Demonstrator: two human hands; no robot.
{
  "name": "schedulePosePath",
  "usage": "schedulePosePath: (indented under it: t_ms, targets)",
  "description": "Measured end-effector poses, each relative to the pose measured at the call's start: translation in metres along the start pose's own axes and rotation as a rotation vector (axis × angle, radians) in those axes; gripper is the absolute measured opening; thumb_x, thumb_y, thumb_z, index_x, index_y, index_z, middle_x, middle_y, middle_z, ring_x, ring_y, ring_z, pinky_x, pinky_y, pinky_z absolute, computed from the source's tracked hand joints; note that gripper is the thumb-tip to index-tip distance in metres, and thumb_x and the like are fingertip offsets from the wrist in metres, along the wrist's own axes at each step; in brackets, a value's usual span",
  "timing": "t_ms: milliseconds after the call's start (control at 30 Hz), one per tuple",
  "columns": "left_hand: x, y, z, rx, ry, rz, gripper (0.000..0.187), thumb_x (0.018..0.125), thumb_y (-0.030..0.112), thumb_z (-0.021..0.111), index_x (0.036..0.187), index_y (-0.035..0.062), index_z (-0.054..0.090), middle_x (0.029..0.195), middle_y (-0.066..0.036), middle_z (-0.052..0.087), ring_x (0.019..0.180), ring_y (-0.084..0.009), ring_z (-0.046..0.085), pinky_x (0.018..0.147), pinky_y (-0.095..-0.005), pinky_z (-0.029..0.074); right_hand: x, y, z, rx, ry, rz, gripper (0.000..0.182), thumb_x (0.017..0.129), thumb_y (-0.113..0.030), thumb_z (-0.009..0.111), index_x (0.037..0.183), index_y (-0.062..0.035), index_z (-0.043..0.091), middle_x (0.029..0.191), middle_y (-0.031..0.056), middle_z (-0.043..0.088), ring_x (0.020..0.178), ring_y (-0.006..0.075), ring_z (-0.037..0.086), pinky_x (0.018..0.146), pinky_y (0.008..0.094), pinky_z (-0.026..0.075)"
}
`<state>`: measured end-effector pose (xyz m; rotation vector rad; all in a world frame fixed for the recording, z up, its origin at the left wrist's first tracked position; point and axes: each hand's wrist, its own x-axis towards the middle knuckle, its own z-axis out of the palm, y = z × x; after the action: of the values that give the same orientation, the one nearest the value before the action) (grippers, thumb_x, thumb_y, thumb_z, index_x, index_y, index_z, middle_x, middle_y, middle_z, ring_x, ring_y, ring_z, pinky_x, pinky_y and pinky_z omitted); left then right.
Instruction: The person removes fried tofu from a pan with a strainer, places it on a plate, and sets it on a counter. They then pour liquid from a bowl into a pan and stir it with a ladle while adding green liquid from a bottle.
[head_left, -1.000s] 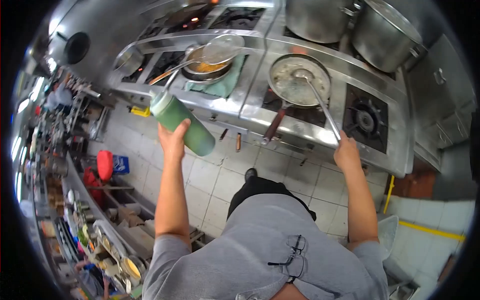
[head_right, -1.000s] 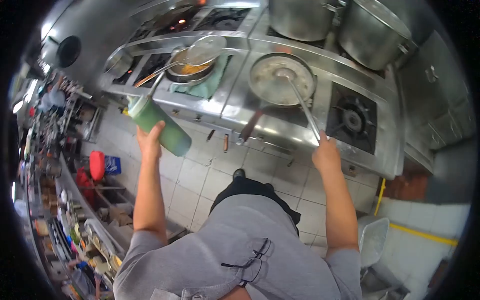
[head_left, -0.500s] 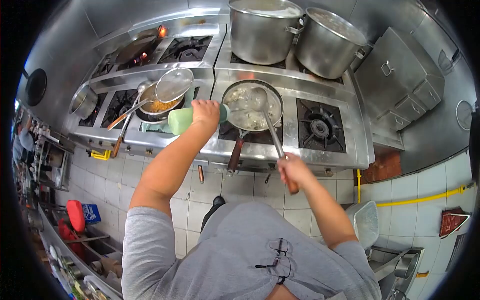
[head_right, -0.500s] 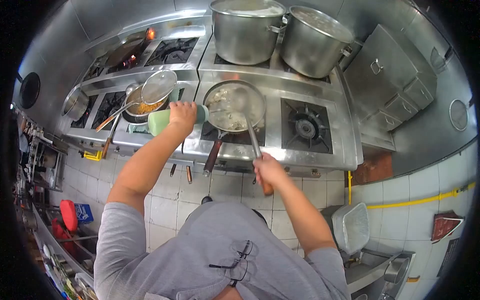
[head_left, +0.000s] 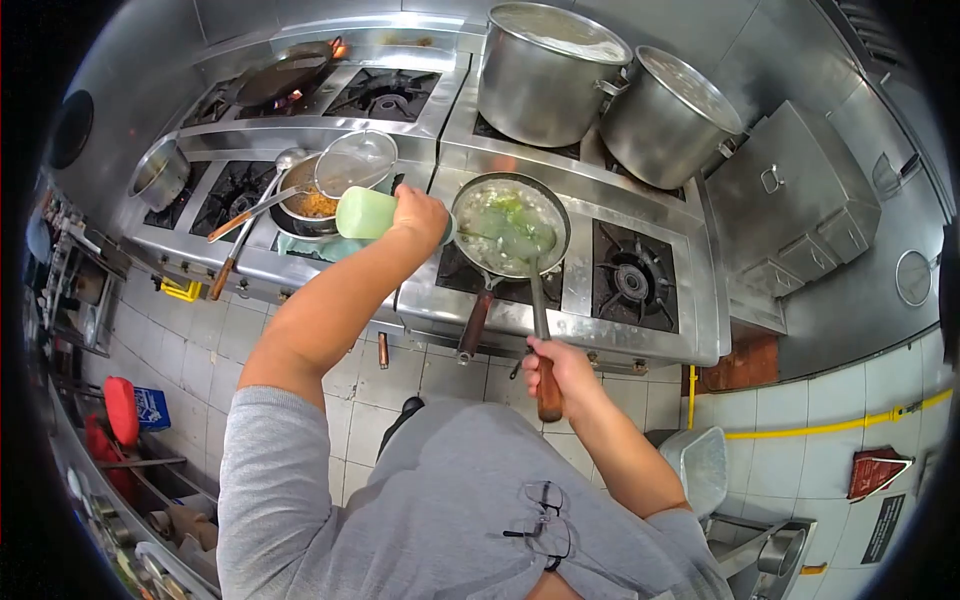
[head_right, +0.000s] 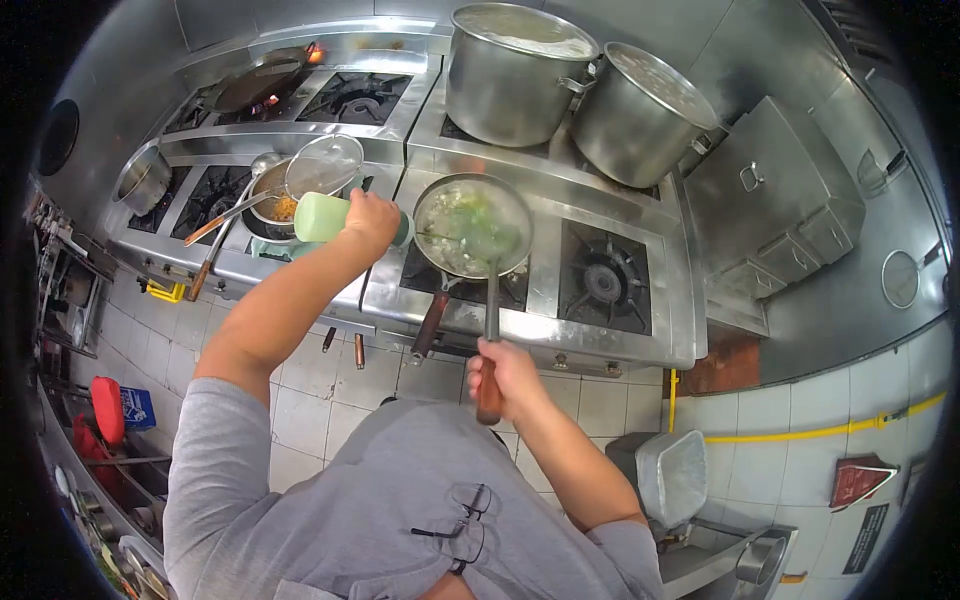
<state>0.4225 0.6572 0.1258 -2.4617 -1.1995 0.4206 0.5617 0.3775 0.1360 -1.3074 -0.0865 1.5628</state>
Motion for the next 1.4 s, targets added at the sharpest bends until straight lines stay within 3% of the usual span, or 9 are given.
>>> schedulePosePath:
  t_ms: [200, 367, 533, 600, 800, 1067, 1133, 1167, 1400]
  targets:
    - [0.001, 0.01, -0.01, 0.029, -0.031, 0.061, 0.029, 0.087, 0.022, 0.06, 0.113, 0.0117, 0.065, 0.11, -0.006, 0.068, 0.107, -0.0236, 0.061, 0.087, -0.0446, 0.038, 0.031, -0.031, -0.02, 0.302, -0.306, 0.131, 0.017, 0.096, -0.021, 0.051, 0.104, -0.0062, 0.051, 0.073, 0.0021, 0.054, 0.054, 0.0108, 0.048, 0.047, 0.0277, 0.044]
    - [0.007, 0.012, -0.017, 0.006, -0.022, 0.046, 0.029, 0.087, 0.023, 0.061, 0.113, 0.012, 0.067, 0.112, -0.005, 0.068, 0.106, -0.0232, 0.062, 0.088, -0.0441, 0.039, 0.027, 0.014, -0.004, -0.031, 0.012, 0.005, 0.014, 0.095, -0.022, 0.051, 0.099, -0.0087, 0.049, 0.072, 0.0042, 0.056, 0.055, 0.0152, 0.053, 0.048, 0.0337, 0.046]
    - [0.014, 0.017, -0.021, 0.033, -0.074, 0.121, 0.03, 0.089, 0.023, 0.058, 0.116, 0.0126, 0.067, 0.119, -0.007, 0.066, 0.111, -0.0275, 0.06, 0.088, -0.0495, 0.04, 0.001, -0.008, 0.006, -0.043, -0.085, 0.087, 0.016, 0.095, -0.024, 0.052, 0.097, -0.0081, 0.049, 0.073, 0.0036, 0.055, 0.055, 0.0155, 0.052, 0.049, 0.0352, 0.047]
    - [0.014, 0.02, -0.026, 0.023, -0.075, 0.129, 0.03, 0.088, 0.023, 0.059, 0.116, 0.0127, 0.067, 0.119, -0.006, 0.066, 0.112, -0.0264, 0.06, 0.089, -0.0496, 0.04, 0.038, -0.011, -0.021, 0.327, -0.285, 0.14, 0.017, 0.096, -0.025, 0.053, 0.096, -0.0077, 0.048, 0.072, 0.0036, 0.053, 0.055, 0.0154, 0.051, 0.048, 0.0338, 0.046]
    - [0.014, 0.011, -0.03, 0.003, -0.097, 0.146, 0.031, 0.088, 0.023, 0.06, 0.117, 0.0135, 0.067, 0.12, -0.005, 0.065, 0.111, -0.0235, 0.061, 0.09, -0.0493, 0.041, 0.013, 0.017, 0.012, 0.056, -0.014, -0.018, 0.016, 0.096, -0.024, 0.052, 0.095, -0.0083, 0.046, 0.07, 0.0037, 0.052, 0.054, 0.0159, 0.051, 0.048, 0.0334, 0.045]
    - [0.004, 0.012, -0.04, -0.026, -0.035, 0.113, 0.021, 0.084, 0.019, 0.064, 0.104, 0.0176, 0.072, 0.108, -0.001, 0.07, 0.103, -0.0198, 0.066, 0.083, -0.0388, 0.043, 0.05, 0.003, -0.017, 0.371, -0.307, 0.08, 0.017, 0.096, -0.025, 0.052, 0.099, -0.0081, 0.049, 0.072, 0.0036, 0.054, 0.053, 0.0148, 0.05, 0.046, 0.0305, 0.045]
    - [0.004, 0.009, -0.041, -0.043, -0.029, 0.123, 0.022, 0.084, 0.019, 0.064, 0.105, 0.0177, 0.072, 0.109, -0.002, 0.07, 0.104, -0.0199, 0.065, 0.082, -0.0396, 0.044, 0.039, 0.019, 0.001, 0.119, -0.043, -0.043, 0.016, 0.096, -0.023, 0.052, 0.099, -0.0081, 0.048, 0.071, 0.0042, 0.054, 0.053, 0.0161, 0.05, 0.046, 0.0322, 0.046]
    - [0.004, 0.006, -0.041, -0.045, -0.033, 0.114, 0.022, 0.084, 0.019, 0.064, 0.105, 0.0177, 0.072, 0.109, -0.002, 0.07, 0.104, -0.0199, 0.065, 0.082, -0.0396, 0.044, 0.021, 0.023, 0.011, 0.066, 0.013, -0.018, 0.024, 0.094, -0.023, 0.053, 0.112, -0.0064, 0.05, 0.076, 0.0033, 0.054, 0.055, 0.0138, 0.049, 0.049, 0.0292, 0.043]
    - [0.01, 0.013, -0.039, -0.034, -0.047, 0.123, 0.023, 0.086, 0.019, 0.062, 0.107, 0.0169, 0.071, 0.111, -0.002, 0.069, 0.104, -0.0197, 0.065, 0.084, -0.0404, 0.043, 0.025, -0.006, 0.001, 0.172, -0.243, 0.105, 0.017, 0.094, -0.022, 0.053, 0.1, -0.0067, 0.049, 0.073, 0.0049, 0.055, 0.059, 0.0158, 0.054, 0.051, 0.0302, 0.046]
